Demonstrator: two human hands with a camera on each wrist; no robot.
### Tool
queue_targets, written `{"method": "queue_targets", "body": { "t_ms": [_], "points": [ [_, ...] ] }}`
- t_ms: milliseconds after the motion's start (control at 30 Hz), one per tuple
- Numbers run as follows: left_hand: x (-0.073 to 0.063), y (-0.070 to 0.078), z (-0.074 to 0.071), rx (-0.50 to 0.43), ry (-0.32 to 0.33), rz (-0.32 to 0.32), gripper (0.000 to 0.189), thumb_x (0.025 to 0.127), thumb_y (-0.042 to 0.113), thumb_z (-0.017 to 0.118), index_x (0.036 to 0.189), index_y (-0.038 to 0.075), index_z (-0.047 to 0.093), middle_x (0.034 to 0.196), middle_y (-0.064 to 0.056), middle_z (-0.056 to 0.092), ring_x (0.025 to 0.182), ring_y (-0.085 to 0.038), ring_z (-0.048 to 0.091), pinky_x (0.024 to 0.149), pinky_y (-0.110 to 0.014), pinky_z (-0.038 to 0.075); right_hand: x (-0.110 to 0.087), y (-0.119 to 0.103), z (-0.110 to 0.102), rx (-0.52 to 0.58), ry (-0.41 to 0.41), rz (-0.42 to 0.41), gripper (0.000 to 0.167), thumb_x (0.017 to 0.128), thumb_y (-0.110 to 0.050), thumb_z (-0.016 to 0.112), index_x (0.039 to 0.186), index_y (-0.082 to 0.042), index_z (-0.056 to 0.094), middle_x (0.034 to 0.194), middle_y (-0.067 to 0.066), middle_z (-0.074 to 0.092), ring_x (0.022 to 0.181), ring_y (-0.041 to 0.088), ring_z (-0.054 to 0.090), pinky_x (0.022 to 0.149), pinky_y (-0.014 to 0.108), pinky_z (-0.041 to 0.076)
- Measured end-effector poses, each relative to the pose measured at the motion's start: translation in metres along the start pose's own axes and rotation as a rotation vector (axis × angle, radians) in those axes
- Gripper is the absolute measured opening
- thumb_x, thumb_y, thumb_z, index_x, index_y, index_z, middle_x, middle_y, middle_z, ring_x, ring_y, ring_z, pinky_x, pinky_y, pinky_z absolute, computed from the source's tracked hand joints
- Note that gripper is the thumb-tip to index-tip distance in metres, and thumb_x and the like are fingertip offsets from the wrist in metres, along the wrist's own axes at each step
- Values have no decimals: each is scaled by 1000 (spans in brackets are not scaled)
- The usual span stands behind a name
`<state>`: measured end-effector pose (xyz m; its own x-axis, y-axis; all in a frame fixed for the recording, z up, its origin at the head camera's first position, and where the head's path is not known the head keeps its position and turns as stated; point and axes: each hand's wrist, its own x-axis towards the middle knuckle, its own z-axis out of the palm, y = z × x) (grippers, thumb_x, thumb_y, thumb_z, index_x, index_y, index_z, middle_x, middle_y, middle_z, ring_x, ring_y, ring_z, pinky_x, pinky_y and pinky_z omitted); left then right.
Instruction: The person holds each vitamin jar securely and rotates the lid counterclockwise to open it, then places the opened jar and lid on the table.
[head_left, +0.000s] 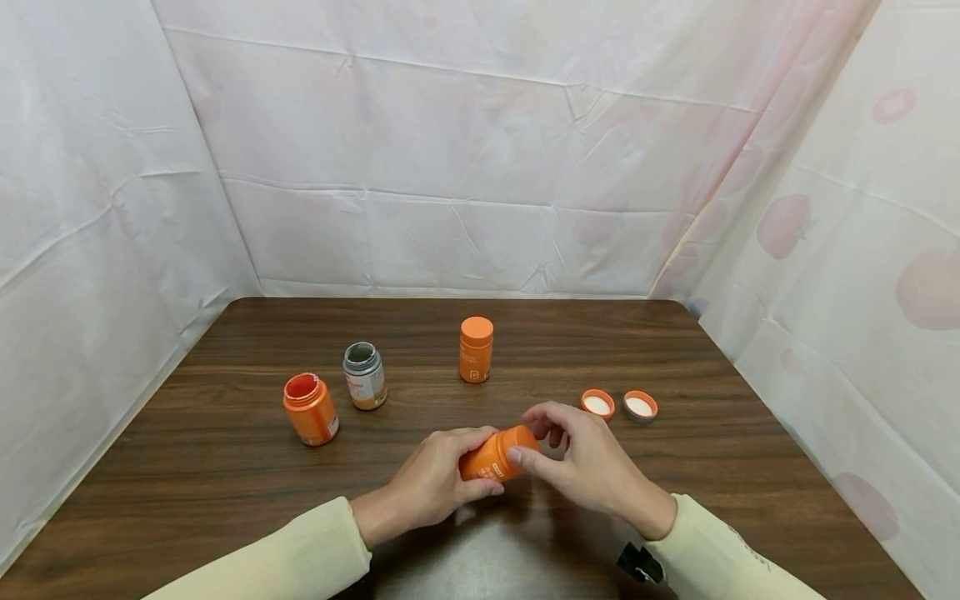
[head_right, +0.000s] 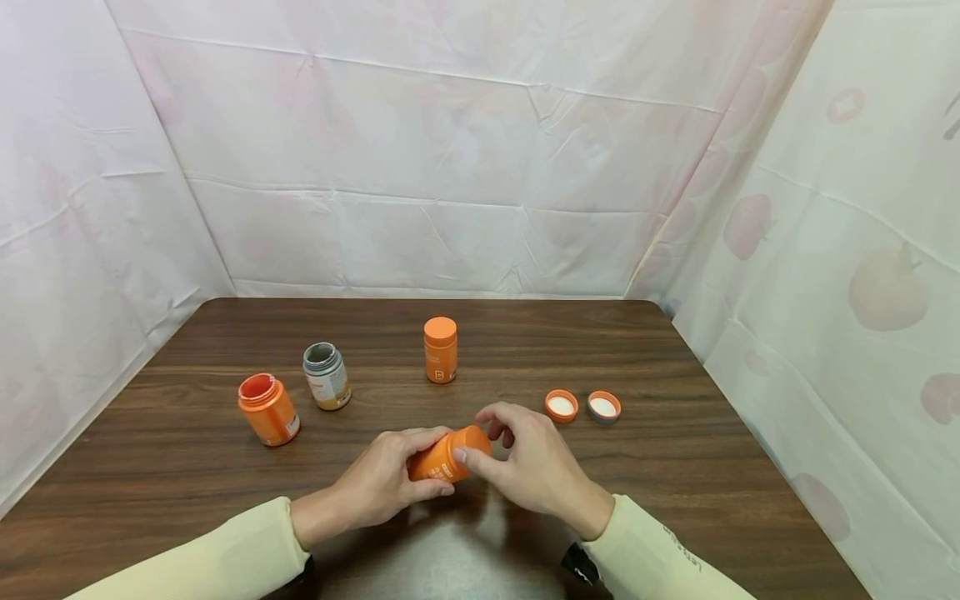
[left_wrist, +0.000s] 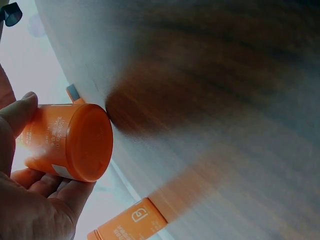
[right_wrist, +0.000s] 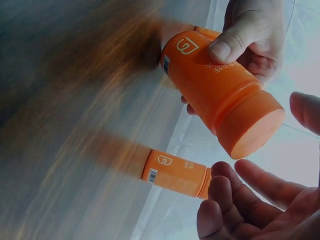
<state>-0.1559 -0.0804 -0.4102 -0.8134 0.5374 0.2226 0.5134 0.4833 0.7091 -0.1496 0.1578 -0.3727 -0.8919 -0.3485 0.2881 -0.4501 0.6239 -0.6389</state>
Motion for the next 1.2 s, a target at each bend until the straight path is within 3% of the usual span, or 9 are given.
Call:
{"method": "queue_targets", "body": {
  "t_ms": [267,600,900,1200],
  "points": [
    [0,0,0,-13,-8,-6,47,86,24,85,129,24,66,110,10,69,89,-3,62,79,-25,54,2,-1,1,-7,-42,47,37,88,-49,79,105,-18,71,80,-11,62,63,9,56,56,25,47],
    [0,1,0,-15,-5,-13,48,86,23,86,130,22,67,113,9,69,90,-3,62,80,-25,53,2,-1,0,19,-63,41,31,88,-41,81,105,-18,70,79,-11,63,64,7,58,58,25,49],
    [-1,0,-1,-11,-6,-7,47,86,25,85,129,25,66,109,11,68,87,-4,61,79,-25,53,2,1,-1,-8,-56,-69,31,84,-33,86,109,-24,70,89,-13,66,79,17,60,68,28,49],
    [-1,1,-1,0,-2,-8,46,86,25,85,128,24,67,110,10,69,87,-4,61,78,-25,52,1,3,-1,-1,-41,-163,45,77,-17,91,116,-24,70,95,-14,64,84,8,54,71,28,48]
  ]
}}
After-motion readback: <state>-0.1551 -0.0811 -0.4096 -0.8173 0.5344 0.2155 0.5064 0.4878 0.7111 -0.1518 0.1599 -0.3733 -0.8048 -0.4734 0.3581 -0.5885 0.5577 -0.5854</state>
